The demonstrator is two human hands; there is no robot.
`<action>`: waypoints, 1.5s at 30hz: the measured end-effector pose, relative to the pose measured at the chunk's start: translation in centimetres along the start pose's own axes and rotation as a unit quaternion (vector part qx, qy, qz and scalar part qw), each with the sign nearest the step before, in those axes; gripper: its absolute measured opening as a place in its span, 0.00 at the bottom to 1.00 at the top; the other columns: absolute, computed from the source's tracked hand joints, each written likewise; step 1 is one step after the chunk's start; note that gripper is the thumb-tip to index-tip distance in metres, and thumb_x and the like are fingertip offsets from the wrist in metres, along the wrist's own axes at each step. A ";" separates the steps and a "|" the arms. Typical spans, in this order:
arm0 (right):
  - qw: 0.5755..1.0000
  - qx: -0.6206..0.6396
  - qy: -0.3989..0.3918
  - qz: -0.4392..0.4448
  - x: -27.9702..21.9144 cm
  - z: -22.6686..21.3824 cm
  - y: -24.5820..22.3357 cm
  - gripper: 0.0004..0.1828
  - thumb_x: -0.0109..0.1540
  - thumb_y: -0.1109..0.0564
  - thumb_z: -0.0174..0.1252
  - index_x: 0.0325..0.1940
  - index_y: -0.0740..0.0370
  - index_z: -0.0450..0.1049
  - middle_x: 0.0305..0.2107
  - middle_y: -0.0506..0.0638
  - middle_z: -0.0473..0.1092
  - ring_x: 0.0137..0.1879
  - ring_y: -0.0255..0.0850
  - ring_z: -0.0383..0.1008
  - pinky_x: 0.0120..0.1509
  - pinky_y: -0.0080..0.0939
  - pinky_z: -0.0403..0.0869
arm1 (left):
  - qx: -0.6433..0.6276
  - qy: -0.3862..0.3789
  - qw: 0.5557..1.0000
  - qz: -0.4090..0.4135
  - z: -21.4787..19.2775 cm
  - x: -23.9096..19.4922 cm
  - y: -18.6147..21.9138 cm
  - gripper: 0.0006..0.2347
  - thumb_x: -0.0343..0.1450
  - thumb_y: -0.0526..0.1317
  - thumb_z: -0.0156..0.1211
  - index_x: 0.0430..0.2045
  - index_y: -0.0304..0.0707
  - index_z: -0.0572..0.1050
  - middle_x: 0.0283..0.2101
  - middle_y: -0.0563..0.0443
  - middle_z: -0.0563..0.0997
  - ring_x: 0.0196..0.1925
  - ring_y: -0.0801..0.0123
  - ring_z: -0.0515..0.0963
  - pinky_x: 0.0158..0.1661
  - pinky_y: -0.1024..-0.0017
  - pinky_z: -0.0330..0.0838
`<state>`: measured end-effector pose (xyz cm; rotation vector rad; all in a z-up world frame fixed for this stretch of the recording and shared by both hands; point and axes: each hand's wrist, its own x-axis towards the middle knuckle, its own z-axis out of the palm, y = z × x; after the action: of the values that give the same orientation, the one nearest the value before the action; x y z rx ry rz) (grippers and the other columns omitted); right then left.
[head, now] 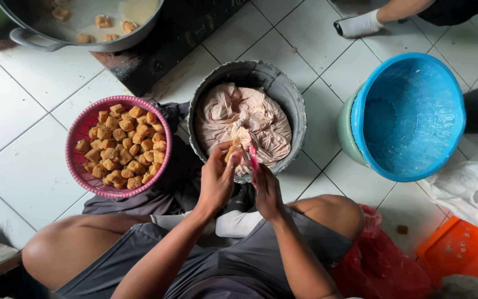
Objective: The person scoops a paste from a cloth-lined bucket using a pink spatula and fills small dough balls one at a time, then drops them into a pot of boiling liquid. The process is repeated continuously.
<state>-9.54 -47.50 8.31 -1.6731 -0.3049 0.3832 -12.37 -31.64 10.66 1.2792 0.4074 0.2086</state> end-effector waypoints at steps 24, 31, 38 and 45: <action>0.938 -0.280 -0.027 -0.204 5.2 -5.9 -9.1 0.13 0.68 0.57 0.56 0.54 0.67 0.75 0.35 0.54 0.69 0.38 0.46 0.71 0.45 0.42 0.70 | -0.251 -0.174 0.952 0.013 -2.0 0.4 2.6 0.31 0.71 0.30 0.64 0.71 0.29 0.57 0.67 0.48 0.71 0.68 0.69 0.70 0.66 0.70 0.64; 0.861 -0.400 -0.021 -0.313 6.0 -6.5 -11.3 0.12 0.65 0.60 0.59 0.53 0.62 0.77 0.38 0.51 0.70 0.43 0.49 0.69 0.52 0.47 0.66 | -0.256 -0.061 0.964 0.033 -1.3 2.1 1.8 0.20 0.70 0.31 0.69 0.56 0.28 0.72 0.52 0.50 0.82 0.55 0.71 0.80 0.60 0.72 0.71; 0.852 -0.408 -0.010 -0.329 6.4 -6.6 -9.2 0.13 0.65 0.60 0.60 0.54 0.62 0.77 0.36 0.51 0.70 0.41 0.48 0.68 0.50 0.47 0.65 | -0.255 0.033 0.965 0.059 0.0 2.3 3.6 0.12 0.72 0.31 0.68 0.48 0.30 0.74 0.47 0.47 0.82 0.47 0.70 0.82 0.50 0.68 0.76; 0.945 -0.293 0.043 -0.140 6.4 -7.4 -5.3 0.13 0.68 0.56 0.57 0.53 0.66 0.76 0.36 0.54 0.71 0.37 0.46 0.72 0.43 0.42 0.70 | 0.403 0.059 0.833 0.374 -4.4 4.8 10.0 0.18 0.66 0.30 0.70 0.48 0.45 0.74 0.47 0.47 0.83 0.50 0.57 0.83 0.56 0.60 0.73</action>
<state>-0.55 -50.80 13.94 -2.1807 -0.6297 -0.0050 -9.08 -23.21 18.34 2.2428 0.0543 0.8504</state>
